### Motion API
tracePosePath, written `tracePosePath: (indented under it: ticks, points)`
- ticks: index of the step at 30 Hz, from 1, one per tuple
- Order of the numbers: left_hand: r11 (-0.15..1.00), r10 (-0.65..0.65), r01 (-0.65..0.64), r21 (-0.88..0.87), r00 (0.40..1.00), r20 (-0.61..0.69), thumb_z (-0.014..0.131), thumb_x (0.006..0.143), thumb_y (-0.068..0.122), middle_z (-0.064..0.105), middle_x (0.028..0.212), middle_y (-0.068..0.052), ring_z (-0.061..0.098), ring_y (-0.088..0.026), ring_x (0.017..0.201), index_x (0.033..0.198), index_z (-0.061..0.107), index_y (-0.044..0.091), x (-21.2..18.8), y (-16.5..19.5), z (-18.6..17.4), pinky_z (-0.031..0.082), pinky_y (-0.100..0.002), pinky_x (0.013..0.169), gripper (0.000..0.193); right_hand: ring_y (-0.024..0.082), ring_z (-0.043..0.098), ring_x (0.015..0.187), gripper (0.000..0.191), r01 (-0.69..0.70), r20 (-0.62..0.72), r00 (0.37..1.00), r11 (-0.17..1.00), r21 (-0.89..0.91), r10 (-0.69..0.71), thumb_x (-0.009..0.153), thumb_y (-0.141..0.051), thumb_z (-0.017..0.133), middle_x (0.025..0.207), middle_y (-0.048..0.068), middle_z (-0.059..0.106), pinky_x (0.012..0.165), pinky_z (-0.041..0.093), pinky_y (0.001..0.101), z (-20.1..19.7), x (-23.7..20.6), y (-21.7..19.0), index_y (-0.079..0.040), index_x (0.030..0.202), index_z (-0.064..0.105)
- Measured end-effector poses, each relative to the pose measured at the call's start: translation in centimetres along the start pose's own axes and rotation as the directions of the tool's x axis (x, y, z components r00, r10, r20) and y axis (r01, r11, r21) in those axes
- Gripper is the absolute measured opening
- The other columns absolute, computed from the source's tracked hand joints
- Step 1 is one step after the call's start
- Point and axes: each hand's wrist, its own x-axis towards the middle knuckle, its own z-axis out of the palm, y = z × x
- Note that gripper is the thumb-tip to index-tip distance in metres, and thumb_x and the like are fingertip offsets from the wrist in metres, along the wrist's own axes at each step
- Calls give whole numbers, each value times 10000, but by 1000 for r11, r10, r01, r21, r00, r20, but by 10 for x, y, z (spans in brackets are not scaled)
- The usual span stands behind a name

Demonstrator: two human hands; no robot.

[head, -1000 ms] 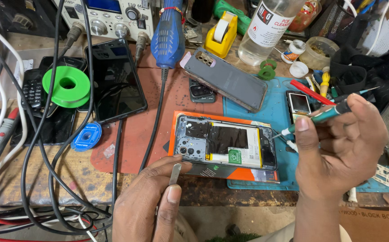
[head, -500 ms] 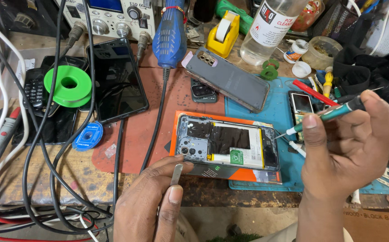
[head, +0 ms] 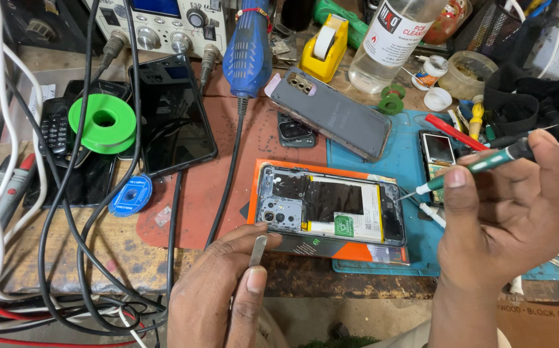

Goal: The person removes a decorative case from a smartphone, then uses a small screwdriver to unscrew and remove the camera module from the back of the phone. The person works on a cluttered workbench with various tools and electronic parts.

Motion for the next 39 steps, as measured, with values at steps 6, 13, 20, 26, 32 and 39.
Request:
tracePosePath:
  ticks: [6,13,20,26,32,39]
  points:
    - [1000,4,-4,-10,1000,3,524,1051,262,804,1097,-182,694,-360,1219,887,680,11,1,0,0,562,-483,1037,338,231,663,990,552,-91,-39,995,996,-24,90,1155,53,648,1161,226,644,834,543,249,1,-1,-1,-47,1574,303]
    - [1000,1,-1,-19,1000,1,524,1051,263,803,1107,-184,693,-359,1220,894,684,10,1,0,0,559,-484,1043,337,218,679,970,578,-90,-29,996,994,-53,89,1144,54,628,1173,225,672,817,572,245,2,2,-4,-63,1603,297]
    - [1000,13,-13,-11,1000,11,533,1044,245,801,1115,-180,690,-359,1223,916,688,6,1,0,-1,549,-485,1050,313,236,660,1066,585,-68,-2,998,997,25,68,1158,61,646,1220,223,611,914,567,255,2,-1,-5,-75,1598,285]
    - [999,36,-36,-7,999,13,530,1046,239,800,1123,-176,690,-356,1226,923,684,7,1,-2,-2,548,-483,1052,305,217,699,989,537,-94,-22,995,995,22,94,1177,48,591,1173,201,686,843,551,230,0,-2,-2,-73,1608,294]
    - [1000,-6,6,11,1000,0,531,1042,257,811,1098,-159,694,-350,1224,929,705,15,1,-2,2,553,-484,1059,319,195,697,973,483,-75,-9,997,993,89,76,1216,28,575,1128,185,682,886,564,248,1,1,-7,-99,1588,295]
    - [1000,27,-27,-5,999,22,531,1050,264,796,1135,-170,688,-354,1233,962,701,5,2,-3,0,548,-484,1063,322,206,692,968,527,-140,-58,988,987,76,144,1186,44,585,1142,215,673,857,554,234,3,-4,-2,-24,1611,281]
